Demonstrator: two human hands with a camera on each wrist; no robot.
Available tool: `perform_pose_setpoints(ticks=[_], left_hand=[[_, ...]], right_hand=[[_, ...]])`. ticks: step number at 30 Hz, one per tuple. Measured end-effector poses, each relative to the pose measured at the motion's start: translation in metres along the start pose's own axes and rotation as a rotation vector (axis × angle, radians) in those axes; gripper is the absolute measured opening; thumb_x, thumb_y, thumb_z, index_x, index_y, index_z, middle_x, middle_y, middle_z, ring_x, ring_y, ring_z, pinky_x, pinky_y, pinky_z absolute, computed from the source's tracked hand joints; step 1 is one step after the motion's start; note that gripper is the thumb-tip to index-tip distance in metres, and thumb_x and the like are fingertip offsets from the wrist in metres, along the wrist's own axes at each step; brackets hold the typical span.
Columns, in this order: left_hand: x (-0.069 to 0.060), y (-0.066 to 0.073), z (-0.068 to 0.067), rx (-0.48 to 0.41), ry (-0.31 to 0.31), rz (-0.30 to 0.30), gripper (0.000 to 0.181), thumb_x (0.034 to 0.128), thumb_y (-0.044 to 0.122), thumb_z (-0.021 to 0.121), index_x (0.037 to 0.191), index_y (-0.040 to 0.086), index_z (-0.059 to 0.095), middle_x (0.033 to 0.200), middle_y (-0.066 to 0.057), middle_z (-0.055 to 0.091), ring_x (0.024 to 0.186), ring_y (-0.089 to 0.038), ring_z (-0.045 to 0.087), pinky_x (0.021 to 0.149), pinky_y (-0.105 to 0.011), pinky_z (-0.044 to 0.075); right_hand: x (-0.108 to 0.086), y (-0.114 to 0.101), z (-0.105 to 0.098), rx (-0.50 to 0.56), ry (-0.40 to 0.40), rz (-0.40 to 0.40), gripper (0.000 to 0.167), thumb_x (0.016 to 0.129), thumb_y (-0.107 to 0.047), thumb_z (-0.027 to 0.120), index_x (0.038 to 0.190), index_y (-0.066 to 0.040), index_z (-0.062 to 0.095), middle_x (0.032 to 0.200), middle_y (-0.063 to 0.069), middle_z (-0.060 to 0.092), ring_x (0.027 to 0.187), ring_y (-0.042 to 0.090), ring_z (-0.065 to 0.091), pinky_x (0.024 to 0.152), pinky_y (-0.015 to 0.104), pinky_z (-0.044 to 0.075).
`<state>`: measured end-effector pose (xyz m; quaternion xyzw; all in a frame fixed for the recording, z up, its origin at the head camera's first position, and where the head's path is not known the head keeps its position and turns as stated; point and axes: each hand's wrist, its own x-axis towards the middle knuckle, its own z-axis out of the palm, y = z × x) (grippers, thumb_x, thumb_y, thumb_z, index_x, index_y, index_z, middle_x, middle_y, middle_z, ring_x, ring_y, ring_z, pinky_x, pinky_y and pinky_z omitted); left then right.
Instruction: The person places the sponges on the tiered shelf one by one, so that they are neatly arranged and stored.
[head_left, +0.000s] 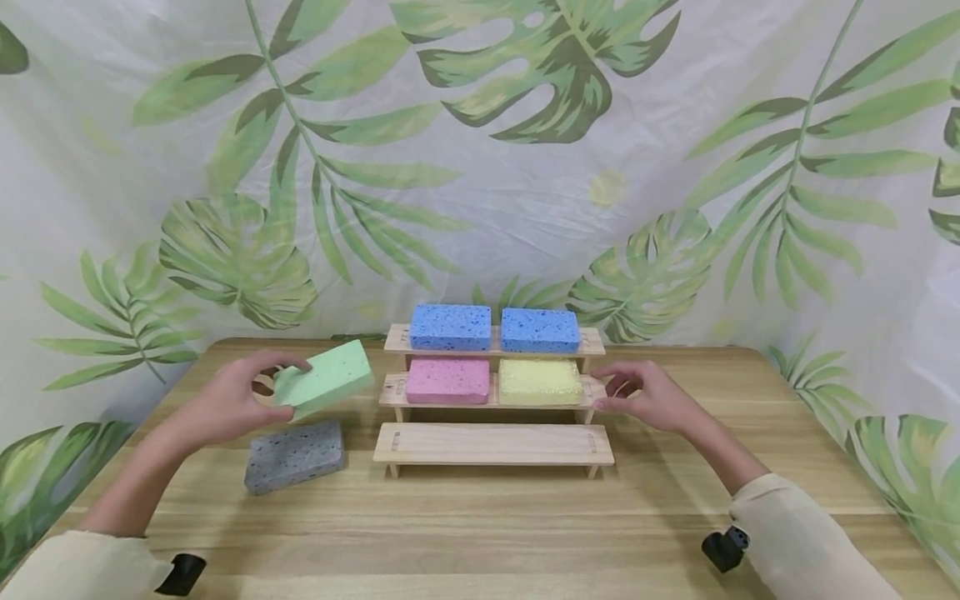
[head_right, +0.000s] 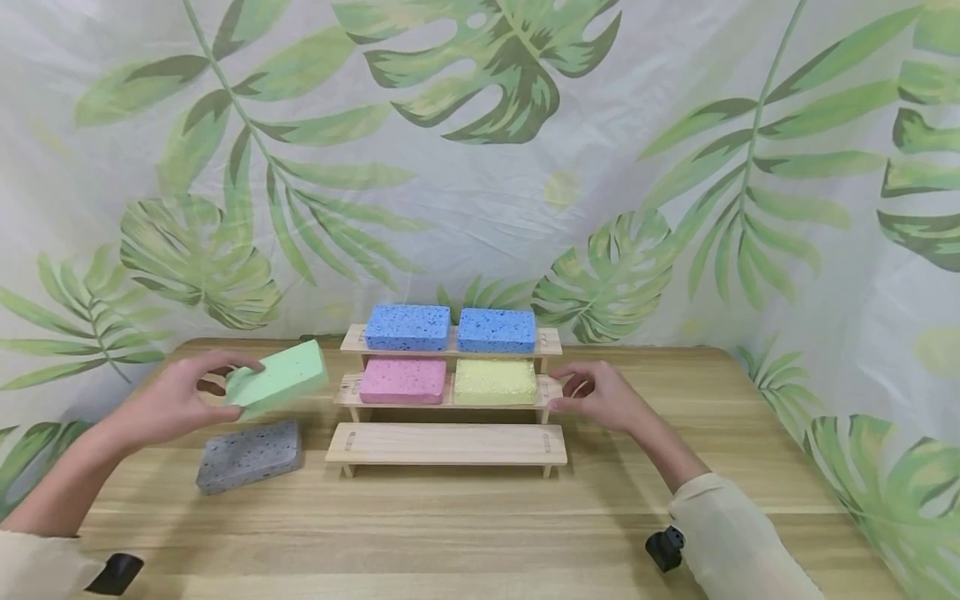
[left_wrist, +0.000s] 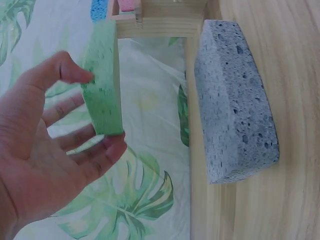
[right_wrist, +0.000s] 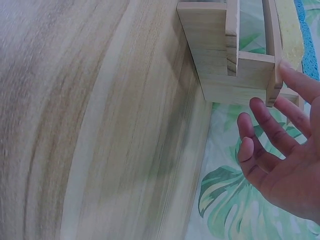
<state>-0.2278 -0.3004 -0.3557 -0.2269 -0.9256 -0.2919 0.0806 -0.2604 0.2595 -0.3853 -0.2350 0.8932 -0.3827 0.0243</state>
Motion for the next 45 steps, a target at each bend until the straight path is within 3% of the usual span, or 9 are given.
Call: perform_pose_setpoints(ticks=[6, 14, 21, 30, 38, 45], left_hand=[[0.002, 0.004, -0.002, -0.098, -0.037, 0.087, 0.055, 0.0751, -0.004, 0.080, 0.127, 0.007, 0.068, 0.128, -0.015, 0.065, 0.098, -0.008, 0.058, 0.080, -0.030, 0.056], [0.008, 0.016, 0.000, -0.151, -0.084, 0.186, 0.057, 0.0766, -0.004, 0.082, 0.129, 0.014, 0.068, 0.129, -0.005, 0.065, 0.104, -0.007, 0.059, 0.087, -0.026, 0.055], [0.015, 0.031, 0.009, -0.189, -0.080, 0.264, 0.058, 0.0729, -0.006, 0.080, 0.126, 0.015, 0.069, 0.126, -0.004, 0.066, 0.103, -0.008, 0.059, 0.086, -0.028, 0.056], [0.024, 0.047, 0.025, -0.214, -0.122, 0.278, 0.055, 0.0724, -0.004, 0.076, 0.123, 0.015, 0.070, 0.126, -0.005, 0.066, 0.102, -0.009, 0.057, 0.085, -0.031, 0.057], [0.032, 0.055, 0.035, -0.199, -0.119, 0.314, 0.053, 0.0709, 0.000, 0.076, 0.121, 0.015, 0.072, 0.122, -0.002, 0.070, 0.099, -0.010, 0.058, 0.083, -0.031, 0.056], [0.037, 0.062, 0.042, -0.236, -0.164, 0.287, 0.055, 0.0710, -0.001, 0.075, 0.125, 0.011, 0.072, 0.125, -0.004, 0.070, 0.092, -0.013, 0.058, 0.082, -0.032, 0.056]], right_hand=[[-0.001, -0.001, -0.002, -0.001, 0.001, 0.010, 0.043, 0.094, -0.017, 0.079, 0.131, 0.003, 0.068, 0.100, 0.012, 0.071, 0.090, 0.024, 0.068, 0.077, 0.034, 0.057], [0.001, 0.001, -0.001, 0.004, -0.004, 0.003, 0.043, 0.094, -0.015, 0.079, 0.130, 0.004, 0.067, 0.100, 0.012, 0.072, 0.089, 0.022, 0.068, 0.079, 0.033, 0.057], [0.002, 0.002, -0.001, -0.002, -0.006, 0.003, 0.043, 0.094, -0.014, 0.079, 0.130, 0.005, 0.067, 0.100, 0.011, 0.072, 0.089, 0.022, 0.068, 0.079, 0.036, 0.058], [0.002, 0.001, 0.000, -0.005, -0.011, 0.010, 0.042, 0.093, -0.013, 0.079, 0.129, 0.006, 0.066, 0.096, 0.009, 0.072, 0.085, 0.021, 0.068, 0.075, 0.033, 0.057], [0.002, -0.001, 0.000, 0.000, -0.009, 0.030, 0.043, 0.093, -0.013, 0.079, 0.130, 0.006, 0.066, 0.096, 0.010, 0.071, 0.084, 0.021, 0.068, 0.072, 0.032, 0.056], [0.002, -0.006, 0.001, 0.008, -0.008, 0.018, 0.044, 0.093, -0.013, 0.079, 0.130, 0.008, 0.065, 0.096, 0.011, 0.071, 0.084, 0.021, 0.067, 0.072, 0.031, 0.056]])
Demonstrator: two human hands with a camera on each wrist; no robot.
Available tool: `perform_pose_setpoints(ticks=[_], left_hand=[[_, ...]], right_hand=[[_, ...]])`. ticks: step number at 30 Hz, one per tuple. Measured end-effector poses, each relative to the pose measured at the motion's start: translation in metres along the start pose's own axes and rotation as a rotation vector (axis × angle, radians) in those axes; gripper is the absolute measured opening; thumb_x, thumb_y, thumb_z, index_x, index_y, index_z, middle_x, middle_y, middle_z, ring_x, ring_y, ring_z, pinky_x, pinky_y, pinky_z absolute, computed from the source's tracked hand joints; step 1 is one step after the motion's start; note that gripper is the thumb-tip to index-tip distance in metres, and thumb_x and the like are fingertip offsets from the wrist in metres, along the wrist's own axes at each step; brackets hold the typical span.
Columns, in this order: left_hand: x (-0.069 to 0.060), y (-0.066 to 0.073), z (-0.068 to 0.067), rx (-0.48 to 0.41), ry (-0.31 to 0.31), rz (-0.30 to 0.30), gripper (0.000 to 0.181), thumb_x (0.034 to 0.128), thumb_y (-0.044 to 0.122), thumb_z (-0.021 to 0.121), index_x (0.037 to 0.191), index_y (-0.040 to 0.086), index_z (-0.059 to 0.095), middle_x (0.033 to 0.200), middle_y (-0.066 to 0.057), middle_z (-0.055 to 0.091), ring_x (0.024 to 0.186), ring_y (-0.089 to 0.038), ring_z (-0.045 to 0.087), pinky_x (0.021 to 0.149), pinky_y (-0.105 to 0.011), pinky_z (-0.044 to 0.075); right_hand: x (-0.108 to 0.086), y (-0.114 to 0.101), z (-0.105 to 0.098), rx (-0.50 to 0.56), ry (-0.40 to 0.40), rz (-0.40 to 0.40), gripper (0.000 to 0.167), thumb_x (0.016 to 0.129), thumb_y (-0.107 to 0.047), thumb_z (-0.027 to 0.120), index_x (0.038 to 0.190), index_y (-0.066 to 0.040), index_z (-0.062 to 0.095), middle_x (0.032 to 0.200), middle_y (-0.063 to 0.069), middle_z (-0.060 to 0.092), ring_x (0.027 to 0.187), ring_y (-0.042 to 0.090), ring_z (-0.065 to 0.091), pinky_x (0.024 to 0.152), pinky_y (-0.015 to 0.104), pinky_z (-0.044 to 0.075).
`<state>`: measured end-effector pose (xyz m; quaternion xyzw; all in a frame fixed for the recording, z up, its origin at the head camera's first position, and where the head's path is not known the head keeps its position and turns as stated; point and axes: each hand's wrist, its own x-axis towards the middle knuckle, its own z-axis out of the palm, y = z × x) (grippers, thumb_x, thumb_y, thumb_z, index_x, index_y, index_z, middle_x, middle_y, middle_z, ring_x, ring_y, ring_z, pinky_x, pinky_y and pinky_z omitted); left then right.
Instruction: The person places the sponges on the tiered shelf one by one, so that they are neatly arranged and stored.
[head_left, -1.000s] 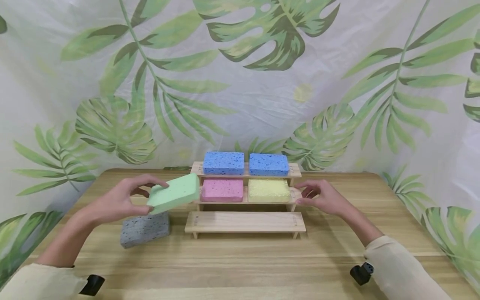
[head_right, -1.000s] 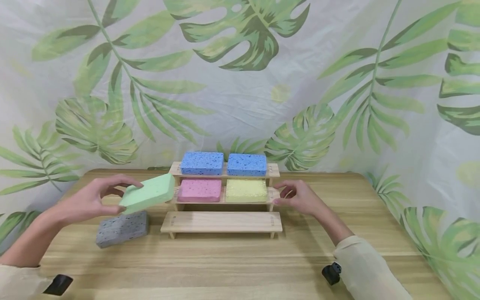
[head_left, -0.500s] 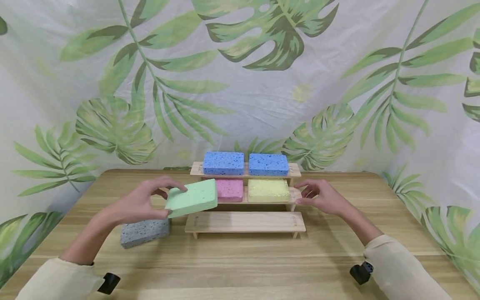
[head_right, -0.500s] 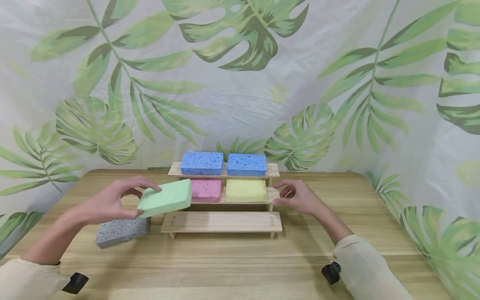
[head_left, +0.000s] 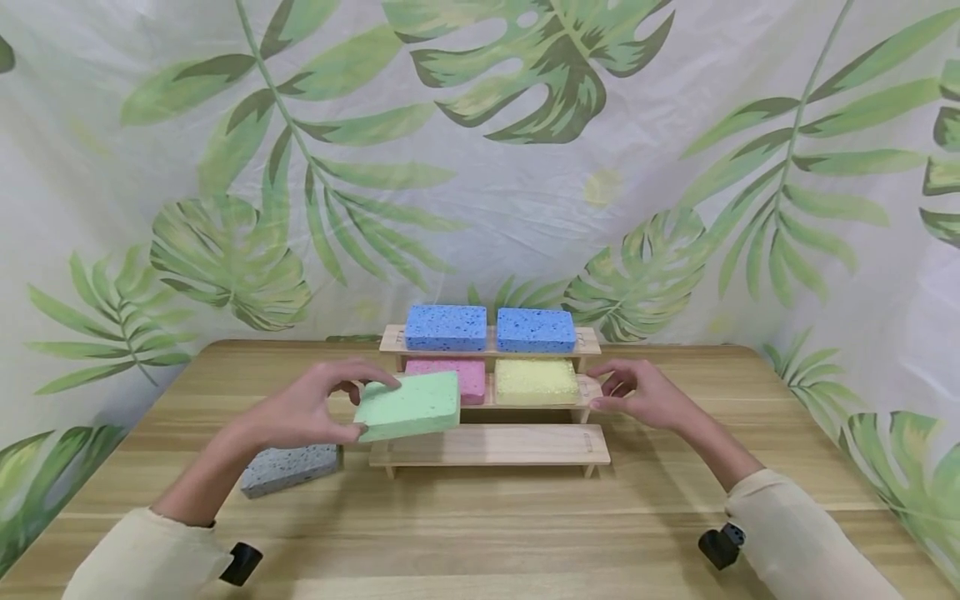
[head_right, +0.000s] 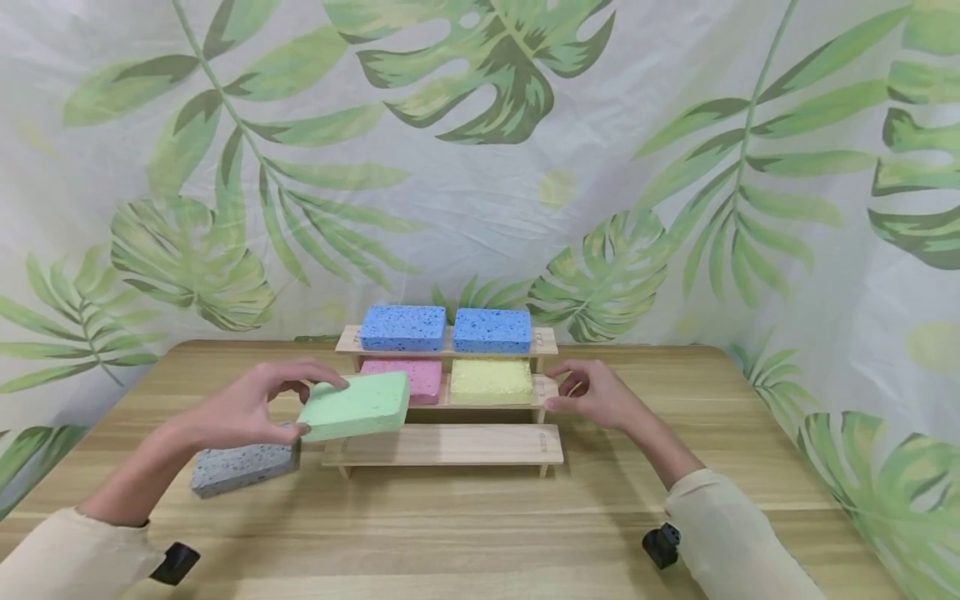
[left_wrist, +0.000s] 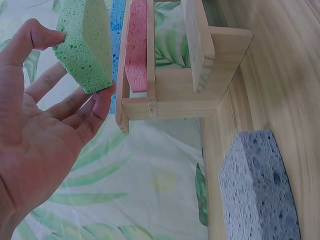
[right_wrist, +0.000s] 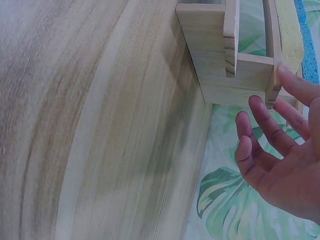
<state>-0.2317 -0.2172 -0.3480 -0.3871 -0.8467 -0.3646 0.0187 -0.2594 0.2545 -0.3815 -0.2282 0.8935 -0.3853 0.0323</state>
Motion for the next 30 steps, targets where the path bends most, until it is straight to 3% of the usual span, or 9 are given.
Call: perform_pose_setpoints(ticks=[10, 16, 21, 26, 30], left_hand=[[0.007, 0.006, 0.008, -0.053, -0.044, -0.006, 0.061, 0.0750, 0.000, 0.074, 0.135, 0.008, 0.067, 0.131, -0.010, 0.060, 0.093, -0.018, 0.063, 0.085, -0.037, 0.057], [0.010, 0.007, 0.015, -0.058, -0.039, 0.000, 0.056, 0.0761, 0.000, 0.074, 0.131, 0.013, 0.069, 0.125, -0.005, 0.061, 0.100, -0.019, 0.063, 0.087, -0.045, 0.058], [0.012, 0.009, 0.020, -0.060, -0.033, 0.004, 0.049, 0.0761, 0.002, 0.075, 0.123, 0.016, 0.072, 0.123, -0.003, 0.063, 0.103, -0.020, 0.063, 0.087, -0.045, 0.059], [0.017, 0.014, 0.026, -0.043, -0.043, -0.015, 0.045, 0.0764, 0.006, 0.078, 0.119, 0.016, 0.073, 0.124, -0.006, 0.063, 0.097, -0.018, 0.066, 0.084, -0.040, 0.059], [0.020, 0.019, 0.034, -0.031, -0.046, -0.034, 0.042, 0.0761, 0.007, 0.078, 0.117, 0.014, 0.073, 0.125, -0.007, 0.063, 0.090, -0.017, 0.065, 0.079, -0.042, 0.058]], right_hand=[[0.000, 0.002, 0.000, -0.027, 0.002, 0.021, 0.045, 0.093, -0.014, 0.079, 0.130, 0.006, 0.066, 0.095, 0.009, 0.071, 0.084, 0.020, 0.067, 0.073, 0.033, 0.056], [0.000, 0.001, 0.000, -0.027, 0.002, 0.023, 0.045, 0.093, -0.014, 0.079, 0.131, 0.006, 0.066, 0.095, 0.010, 0.071, 0.083, 0.020, 0.067, 0.072, 0.032, 0.056], [0.000, -0.002, 0.000, -0.025, -0.001, 0.015, 0.045, 0.094, -0.015, 0.079, 0.131, 0.007, 0.066, 0.096, 0.011, 0.072, 0.084, 0.021, 0.068, 0.071, 0.031, 0.056], [0.001, -0.002, 0.000, -0.015, -0.001, 0.014, 0.046, 0.093, -0.014, 0.080, 0.131, 0.008, 0.065, 0.096, 0.011, 0.072, 0.083, 0.021, 0.068, 0.069, 0.031, 0.055], [0.000, -0.002, 0.000, -0.014, 0.002, 0.012, 0.046, 0.093, -0.014, 0.080, 0.131, 0.008, 0.065, 0.096, 0.011, 0.072, 0.082, 0.021, 0.068, 0.069, 0.030, 0.056]])
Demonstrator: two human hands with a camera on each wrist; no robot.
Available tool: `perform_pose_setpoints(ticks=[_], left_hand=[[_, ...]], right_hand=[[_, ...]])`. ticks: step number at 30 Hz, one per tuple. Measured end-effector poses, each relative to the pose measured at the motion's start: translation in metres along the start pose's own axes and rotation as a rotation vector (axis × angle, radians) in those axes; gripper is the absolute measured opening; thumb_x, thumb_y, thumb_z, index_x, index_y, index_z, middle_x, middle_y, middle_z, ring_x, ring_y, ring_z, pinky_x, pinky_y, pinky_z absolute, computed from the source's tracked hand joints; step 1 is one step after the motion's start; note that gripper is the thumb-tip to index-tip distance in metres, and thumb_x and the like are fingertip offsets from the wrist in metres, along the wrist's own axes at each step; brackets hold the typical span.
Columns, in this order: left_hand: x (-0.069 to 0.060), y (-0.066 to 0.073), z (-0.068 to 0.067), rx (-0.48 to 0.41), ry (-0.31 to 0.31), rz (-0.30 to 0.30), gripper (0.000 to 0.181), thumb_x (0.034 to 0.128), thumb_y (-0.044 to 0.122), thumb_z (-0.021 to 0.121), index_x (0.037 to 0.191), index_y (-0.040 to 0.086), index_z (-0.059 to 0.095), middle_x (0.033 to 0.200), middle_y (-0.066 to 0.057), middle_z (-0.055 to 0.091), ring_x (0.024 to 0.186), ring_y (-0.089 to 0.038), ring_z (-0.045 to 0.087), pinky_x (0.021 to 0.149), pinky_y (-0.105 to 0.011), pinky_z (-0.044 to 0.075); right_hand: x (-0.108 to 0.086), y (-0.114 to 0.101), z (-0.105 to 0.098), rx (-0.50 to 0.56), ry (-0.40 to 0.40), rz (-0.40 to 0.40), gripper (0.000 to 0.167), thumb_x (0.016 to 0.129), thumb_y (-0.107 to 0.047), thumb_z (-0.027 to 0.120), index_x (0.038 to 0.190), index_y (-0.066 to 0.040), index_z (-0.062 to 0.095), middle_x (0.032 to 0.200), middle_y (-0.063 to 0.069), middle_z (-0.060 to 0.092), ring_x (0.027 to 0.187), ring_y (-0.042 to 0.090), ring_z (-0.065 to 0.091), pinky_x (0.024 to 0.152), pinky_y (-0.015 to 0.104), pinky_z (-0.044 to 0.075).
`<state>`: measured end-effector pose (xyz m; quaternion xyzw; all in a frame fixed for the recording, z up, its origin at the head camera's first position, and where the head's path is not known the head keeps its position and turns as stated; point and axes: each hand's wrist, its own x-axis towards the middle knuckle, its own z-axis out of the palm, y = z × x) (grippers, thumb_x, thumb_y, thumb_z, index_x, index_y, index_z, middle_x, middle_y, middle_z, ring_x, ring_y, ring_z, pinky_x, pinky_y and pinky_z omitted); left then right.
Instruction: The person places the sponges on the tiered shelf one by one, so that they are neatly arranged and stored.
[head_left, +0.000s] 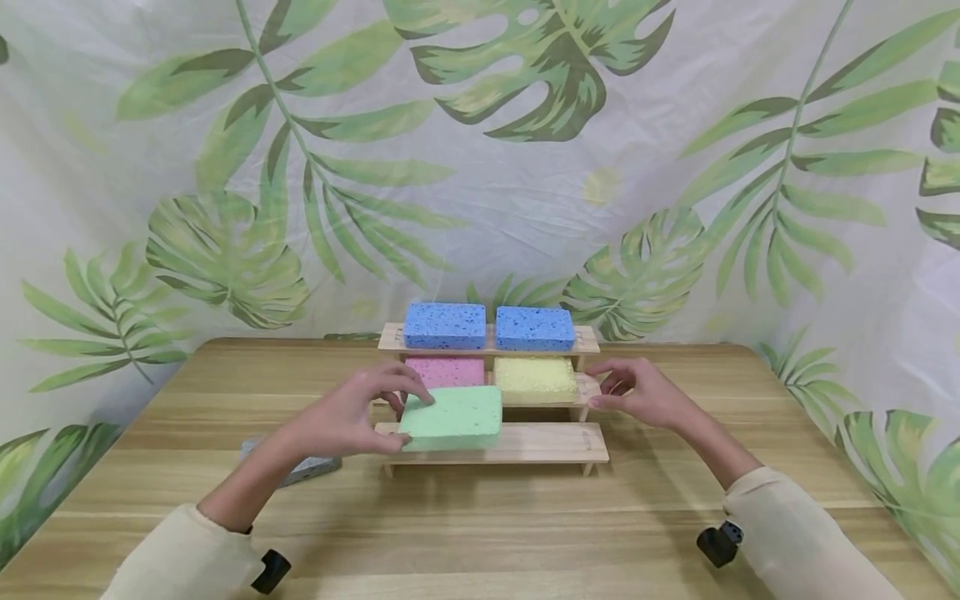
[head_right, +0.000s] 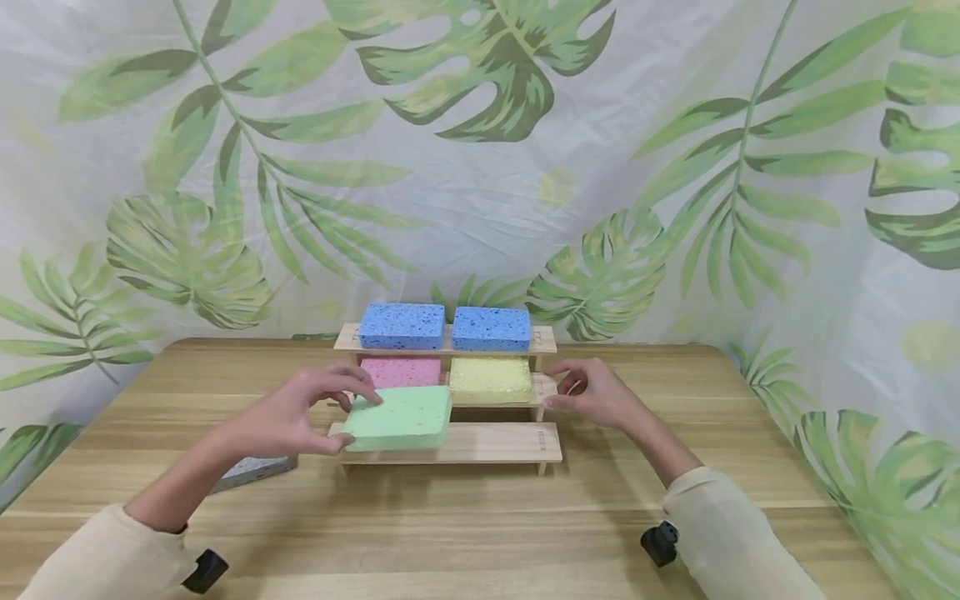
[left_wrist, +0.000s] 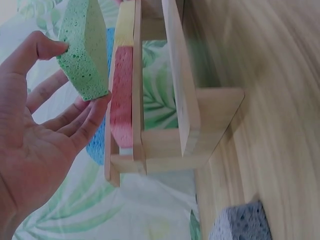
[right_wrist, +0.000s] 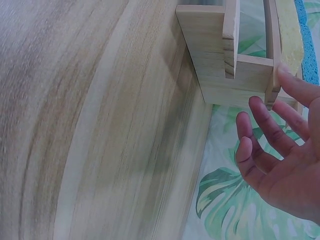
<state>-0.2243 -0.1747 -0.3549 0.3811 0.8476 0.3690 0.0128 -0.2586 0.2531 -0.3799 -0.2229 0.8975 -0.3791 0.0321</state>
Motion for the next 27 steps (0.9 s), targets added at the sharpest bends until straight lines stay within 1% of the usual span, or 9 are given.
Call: perform_pose_setpoints(ticks=[3, 8, 10, 12, 15, 18, 23, 27], left_hand=[[0.002, 0.004, 0.006, 0.007, 0.003, 0.003, 0.040, 0.0754, 0.008, 0.078, 0.115, 0.013, 0.074, 0.124, -0.007, 0.063, 0.087, -0.020, 0.064, 0.079, -0.046, 0.057], [0.007, 0.009, 0.014, 0.042, 0.000, 0.007, 0.039, 0.0757, 0.012, 0.078, 0.114, 0.016, 0.075, 0.120, -0.001, 0.065, 0.089, -0.022, 0.064, 0.080, -0.046, 0.056], [0.008, 0.011, 0.017, 0.040, -0.009, 0.010, 0.037, 0.0768, 0.013, 0.078, 0.114, 0.017, 0.076, 0.119, 0.001, 0.066, 0.090, -0.023, 0.065, 0.081, -0.045, 0.057], [0.010, 0.012, 0.021, 0.033, -0.019, 0.026, 0.036, 0.0776, 0.012, 0.078, 0.113, 0.016, 0.076, 0.119, 0.001, 0.067, 0.091, -0.022, 0.065, 0.083, -0.043, 0.058], [0.013, 0.013, 0.027, 0.019, -0.029, 0.059, 0.032, 0.0793, 0.012, 0.079, 0.112, 0.015, 0.077, 0.119, -0.002, 0.068, 0.092, -0.021, 0.065, 0.083, -0.042, 0.059], [0.016, 0.014, 0.035, 0.008, -0.026, 0.069, 0.031, 0.0796, 0.012, 0.080, 0.110, 0.013, 0.078, 0.119, -0.005, 0.068, 0.095, -0.020, 0.065, 0.083, -0.042, 0.059], [0.018, 0.015, 0.047, 0.019, 0.001, 0.063, 0.030, 0.0779, 0.013, 0.081, 0.108, 0.011, 0.079, 0.119, -0.009, 0.068, 0.094, -0.021, 0.067, 0.080, -0.041, 0.060], [0.020, 0.016, 0.053, 0.025, 0.016, 0.053, 0.030, 0.0775, 0.013, 0.081, 0.107, 0.010, 0.080, 0.121, -0.012, 0.067, 0.089, -0.023, 0.069, 0.078, -0.041, 0.060]], right_hand=[[0.000, -0.001, 0.000, 0.001, -0.001, -0.002, 0.046, 0.093, -0.014, 0.079, 0.131, 0.008, 0.065, 0.095, 0.011, 0.072, 0.082, 0.021, 0.068, 0.069, 0.030, 0.056], [0.000, -0.001, 0.000, -0.001, -0.003, 0.004, 0.045, 0.094, -0.013, 0.079, 0.131, 0.008, 0.065, 0.095, 0.012, 0.072, 0.081, 0.021, 0.068, 0.068, 0.030, 0.055], [0.000, 0.000, 0.000, -0.004, -0.002, 0.009, 0.045, 0.093, -0.013, 0.079, 0.131, 0.008, 0.065, 0.095, 0.012, 0.072, 0.080, 0.022, 0.068, 0.067, 0.030, 0.055], [0.000, 0.001, 0.000, -0.007, 0.000, 0.015, 0.045, 0.093, -0.013, 0.079, 0.131, 0.007, 0.066, 0.095, 0.012, 0.072, 0.081, 0.023, 0.068, 0.067, 0.030, 0.055], [0.000, 0.000, 0.001, -0.009, 0.003, 0.017, 0.044, 0.093, -0.012, 0.079, 0.130, 0.007, 0.066, 0.094, 0.012, 0.072, 0.081, 0.024, 0.068, 0.068, 0.030, 0.056], [-0.001, 0.000, 0.000, -0.006, 0.002, 0.010, 0.045, 0.093, -0.012, 0.079, 0.131, 0.007, 0.066, 0.094, 0.011, 0.072, 0.081, 0.024, 0.068, 0.068, 0.030, 0.056], [0.000, 0.000, 0.000, 0.006, 0.003, -0.006, 0.045, 0.093, -0.012, 0.080, 0.130, 0.008, 0.065, 0.094, 0.011, 0.072, 0.080, 0.023, 0.068, 0.068, 0.029, 0.056], [0.000, 0.001, 0.001, 0.005, 0.005, -0.007, 0.045, 0.093, -0.012, 0.080, 0.130, 0.008, 0.066, 0.093, 0.011, 0.072, 0.080, 0.022, 0.068, 0.068, 0.029, 0.056]])
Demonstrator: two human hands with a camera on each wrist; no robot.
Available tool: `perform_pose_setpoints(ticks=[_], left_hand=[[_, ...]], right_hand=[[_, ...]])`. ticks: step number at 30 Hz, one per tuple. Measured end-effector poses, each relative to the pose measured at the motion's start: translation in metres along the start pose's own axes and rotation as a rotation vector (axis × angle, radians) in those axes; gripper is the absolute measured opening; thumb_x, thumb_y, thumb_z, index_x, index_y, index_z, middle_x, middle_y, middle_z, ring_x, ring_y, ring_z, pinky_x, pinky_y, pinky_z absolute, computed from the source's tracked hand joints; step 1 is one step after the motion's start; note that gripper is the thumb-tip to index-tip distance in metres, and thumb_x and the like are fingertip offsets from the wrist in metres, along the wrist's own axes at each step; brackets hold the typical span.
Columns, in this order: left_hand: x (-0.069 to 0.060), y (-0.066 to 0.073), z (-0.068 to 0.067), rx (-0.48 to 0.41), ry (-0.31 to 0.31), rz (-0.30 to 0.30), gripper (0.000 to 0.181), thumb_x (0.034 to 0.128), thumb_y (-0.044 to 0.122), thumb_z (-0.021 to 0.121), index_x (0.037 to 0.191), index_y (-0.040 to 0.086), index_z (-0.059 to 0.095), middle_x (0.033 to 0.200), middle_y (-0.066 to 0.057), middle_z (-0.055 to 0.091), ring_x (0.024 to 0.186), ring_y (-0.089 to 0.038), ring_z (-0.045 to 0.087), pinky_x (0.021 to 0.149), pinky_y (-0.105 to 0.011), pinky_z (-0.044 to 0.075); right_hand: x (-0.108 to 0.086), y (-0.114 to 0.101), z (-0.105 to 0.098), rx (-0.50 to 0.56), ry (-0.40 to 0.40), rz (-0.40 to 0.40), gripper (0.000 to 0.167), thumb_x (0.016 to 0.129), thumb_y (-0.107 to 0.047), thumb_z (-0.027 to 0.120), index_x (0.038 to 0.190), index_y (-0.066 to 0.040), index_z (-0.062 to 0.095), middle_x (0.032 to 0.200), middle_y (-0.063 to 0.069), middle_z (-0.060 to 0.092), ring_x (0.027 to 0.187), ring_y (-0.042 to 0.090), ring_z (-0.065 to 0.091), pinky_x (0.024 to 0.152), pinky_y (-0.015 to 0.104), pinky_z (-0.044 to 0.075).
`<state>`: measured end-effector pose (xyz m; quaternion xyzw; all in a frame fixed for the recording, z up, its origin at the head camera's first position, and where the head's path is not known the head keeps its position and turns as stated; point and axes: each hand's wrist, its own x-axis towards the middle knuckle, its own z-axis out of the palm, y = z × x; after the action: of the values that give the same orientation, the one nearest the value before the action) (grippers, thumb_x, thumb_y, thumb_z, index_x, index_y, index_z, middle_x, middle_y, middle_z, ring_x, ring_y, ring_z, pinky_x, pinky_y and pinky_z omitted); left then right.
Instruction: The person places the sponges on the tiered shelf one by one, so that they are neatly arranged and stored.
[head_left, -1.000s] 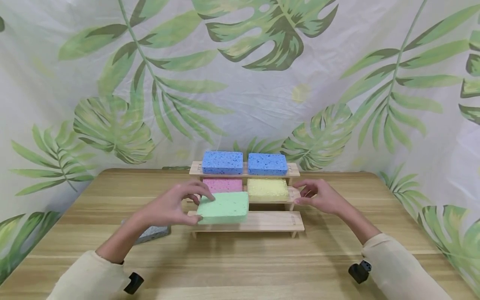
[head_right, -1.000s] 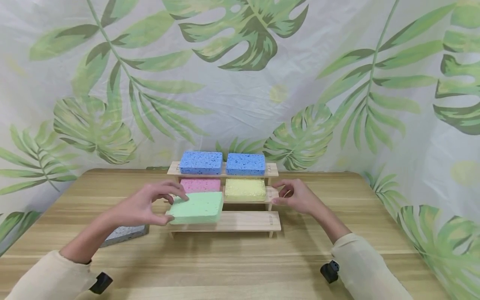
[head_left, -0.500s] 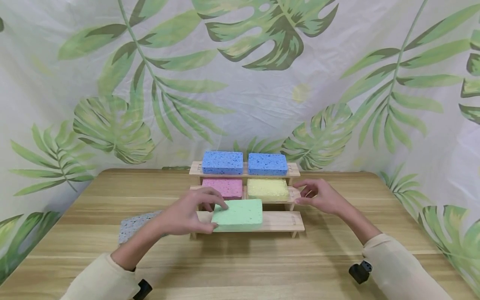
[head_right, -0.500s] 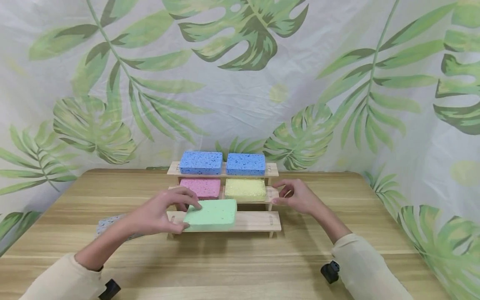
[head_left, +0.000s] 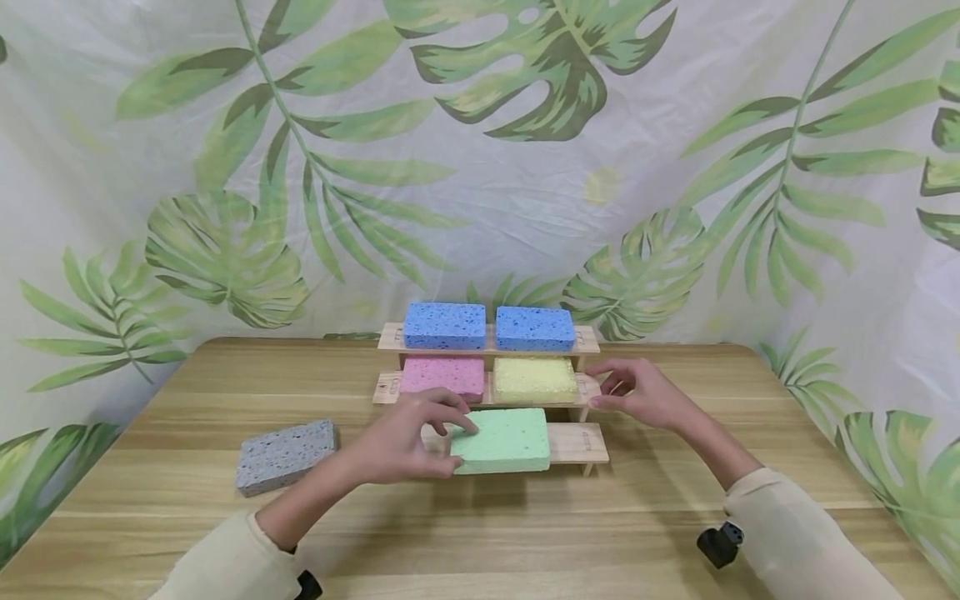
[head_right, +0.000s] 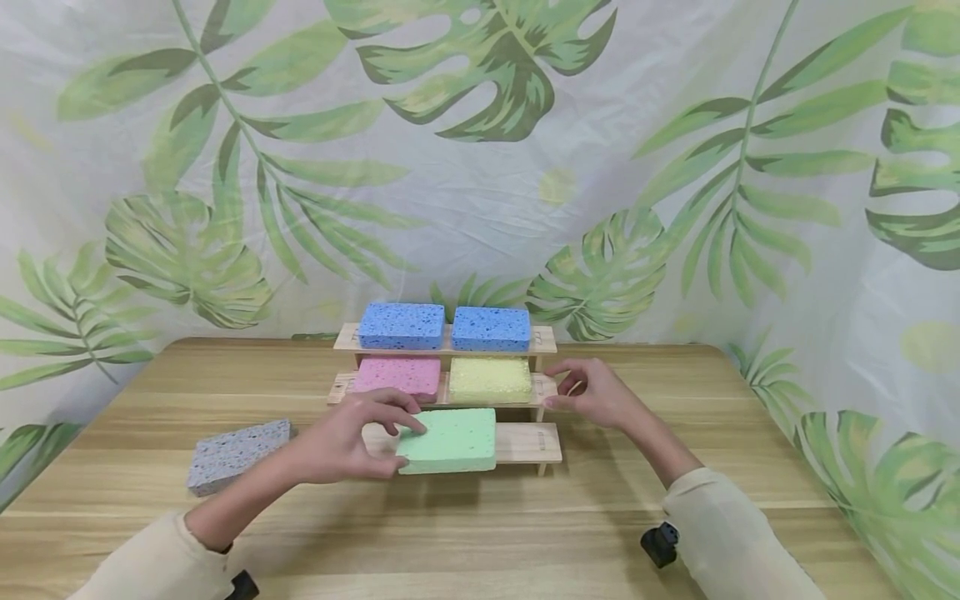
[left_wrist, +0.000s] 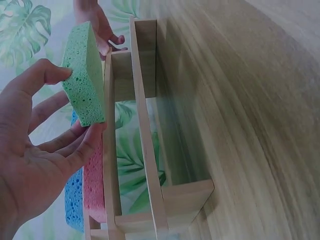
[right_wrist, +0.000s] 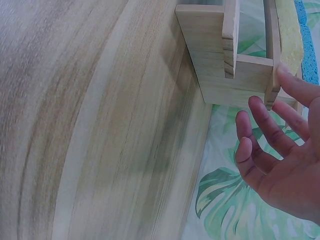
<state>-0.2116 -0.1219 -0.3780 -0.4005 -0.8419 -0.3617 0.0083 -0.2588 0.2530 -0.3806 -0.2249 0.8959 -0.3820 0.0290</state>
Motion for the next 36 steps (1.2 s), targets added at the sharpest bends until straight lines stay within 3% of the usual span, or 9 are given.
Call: perform_pose_setpoints(ticks=[9, 18, 26, 32, 36], left_hand=[[0.006, 0.001, 0.010, -0.045, -0.025, -0.013, 0.032, 0.0779, 0.011, 0.082, 0.110, 0.009, 0.079, 0.121, -0.012, 0.066, 0.088, -0.020, 0.069, 0.078, -0.037, 0.058], [0.011, 0.001, 0.023, -0.044, -0.010, -0.032, 0.031, 0.0786, 0.009, 0.082, 0.110, 0.007, 0.078, 0.120, -0.008, 0.065, 0.087, -0.018, 0.067, 0.081, -0.037, 0.058], [0.015, 0.002, 0.033, -0.043, -0.013, -0.003, 0.027, 0.0808, 0.007, 0.083, 0.108, 0.003, 0.078, 0.119, -0.012, 0.065, 0.085, -0.014, 0.065, 0.079, -0.031, 0.060], [0.019, 0.003, 0.037, 0.007, -0.003, 0.019, 0.025, 0.0811, 0.009, 0.082, 0.105, 0.003, 0.078, 0.117, -0.012, 0.066, 0.083, -0.018, 0.064, 0.075, -0.029, 0.058], [0.021, 0.004, 0.041, 0.025, 0.014, 0.023, 0.025, 0.0805, 0.008, 0.082, 0.104, 0.002, 0.078, 0.116, -0.014, 0.066, 0.082, -0.019, 0.064, 0.074, -0.029, 0.058]], right_hand=[[0.000, 0.000, 0.000, 0.008, -0.004, 0.001, 0.045, 0.093, -0.012, 0.079, 0.130, 0.008, 0.065, 0.094, 0.012, 0.072, 0.080, 0.022, 0.068, 0.067, 0.030, 0.055], [0.000, 0.002, 0.000, -0.007, 0.002, 0.012, 0.043, 0.092, -0.011, 0.080, 0.129, 0.007, 0.066, 0.091, 0.010, 0.072, 0.077, 0.025, 0.068, 0.063, 0.029, 0.054], [-0.001, 0.004, 0.001, -0.007, 0.000, 0.012, 0.043, 0.092, -0.011, 0.079, 0.129, 0.007, 0.066, 0.091, 0.009, 0.072, 0.078, 0.029, 0.069, 0.064, 0.030, 0.054], [-0.001, 0.004, 0.001, -0.006, -0.003, 0.007, 0.043, 0.093, -0.011, 0.079, 0.129, 0.007, 0.066, 0.091, 0.010, 0.071, 0.078, 0.026, 0.068, 0.065, 0.030, 0.054], [0.000, 0.004, 0.001, -0.005, -0.001, 0.008, 0.043, 0.093, -0.011, 0.079, 0.129, 0.007, 0.065, 0.091, 0.010, 0.072, 0.079, 0.031, 0.069, 0.064, 0.030, 0.054]])
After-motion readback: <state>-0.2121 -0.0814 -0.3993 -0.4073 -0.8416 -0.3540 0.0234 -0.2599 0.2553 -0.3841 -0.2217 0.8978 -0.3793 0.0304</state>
